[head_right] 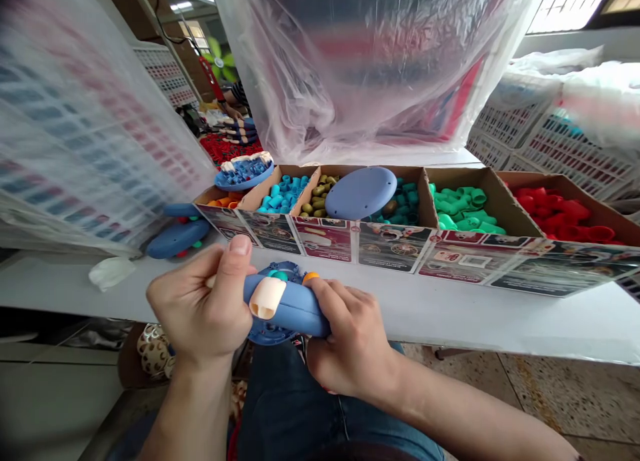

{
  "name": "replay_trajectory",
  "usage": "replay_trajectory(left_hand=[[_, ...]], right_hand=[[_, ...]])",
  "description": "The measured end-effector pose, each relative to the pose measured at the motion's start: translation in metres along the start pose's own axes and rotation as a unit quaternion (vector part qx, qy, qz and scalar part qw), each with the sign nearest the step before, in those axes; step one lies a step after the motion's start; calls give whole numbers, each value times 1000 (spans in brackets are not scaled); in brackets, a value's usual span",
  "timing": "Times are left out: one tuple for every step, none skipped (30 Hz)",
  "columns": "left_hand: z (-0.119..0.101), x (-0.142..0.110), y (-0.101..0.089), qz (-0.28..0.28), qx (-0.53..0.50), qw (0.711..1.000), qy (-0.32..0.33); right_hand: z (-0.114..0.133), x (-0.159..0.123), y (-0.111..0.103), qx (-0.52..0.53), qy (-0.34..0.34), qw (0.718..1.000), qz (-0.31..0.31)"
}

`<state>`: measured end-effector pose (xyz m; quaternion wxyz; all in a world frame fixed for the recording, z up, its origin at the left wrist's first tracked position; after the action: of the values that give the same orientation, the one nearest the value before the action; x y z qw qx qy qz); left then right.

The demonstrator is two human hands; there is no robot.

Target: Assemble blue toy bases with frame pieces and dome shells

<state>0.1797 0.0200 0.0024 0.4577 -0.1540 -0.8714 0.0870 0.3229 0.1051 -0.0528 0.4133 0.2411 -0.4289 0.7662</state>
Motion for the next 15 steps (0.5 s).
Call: replay_trajectory(left_hand=[[-2, 0, -3, -16, -14, 1000, 3], [-2, -1, -6, -34, -36, 999, 0], [1, -3, -9, -58, -69, 996, -9], [5, -6, -13, -94, -111, 989, -24], [13, -10, -16, -139, -163, 976, -50], [24, -16, -16, -182, -221, 954, -94], [36, -24, -13, -213, -280, 924, -151], [48, -32, -6, -234, -333, 889, -210], [56, -39, 2, -241, -373, 857, -261], [61, -44, 10, -239, -401, 833, -298], [64, -47, 15, -240, -415, 818, -317], [65, -47, 16, -247, -418, 812, -323], [66, -46, 15, -258, -413, 810, -325], [66, -43, 13, -262, -405, 811, -331], [67, -38, 11, -251, -398, 814, -340]], right_hand=[[2, 4, -5, -3, -9, 1000, -4], [3, 8, -9, 0, -13, 1000, -6], [2, 13, -14, 7, -11, 1000, -8], [0, 18, -19, 18, -3, 1000, -10], [-3, 22, -23, 29, 9, 999, -13], [-6, 26, -27, 39, 21, 999, -17], [-9, 29, -29, 49, 29, 998, -22], [-10, 32, -30, 57, 32, 998, -28], [-10, 33, -31, 63, 26, 997, -33], [-7, 33, -30, 69, 15, 997, -39], [-3, 32, -29, 72, -3, 996, -49], [3, 30, -28, 68, -26, 995, -63], [11, 27, -28, 56, -50, 994, -83], [18, 25, -27, 40, -70, 991, -104], [26, 22, -27, 25, -84, 989, -123]])
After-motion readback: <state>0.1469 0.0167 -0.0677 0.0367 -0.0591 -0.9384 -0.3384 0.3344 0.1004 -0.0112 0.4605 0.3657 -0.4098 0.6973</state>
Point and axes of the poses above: each hand's wrist, its own x-axis towards the middle knuckle, its own y-axis out of the palm, z = x × y, the point moved 7 cm from there along x, towards the middle knuckle, and after that the axes turned 2 degrees about y, right-handed, at the moved point
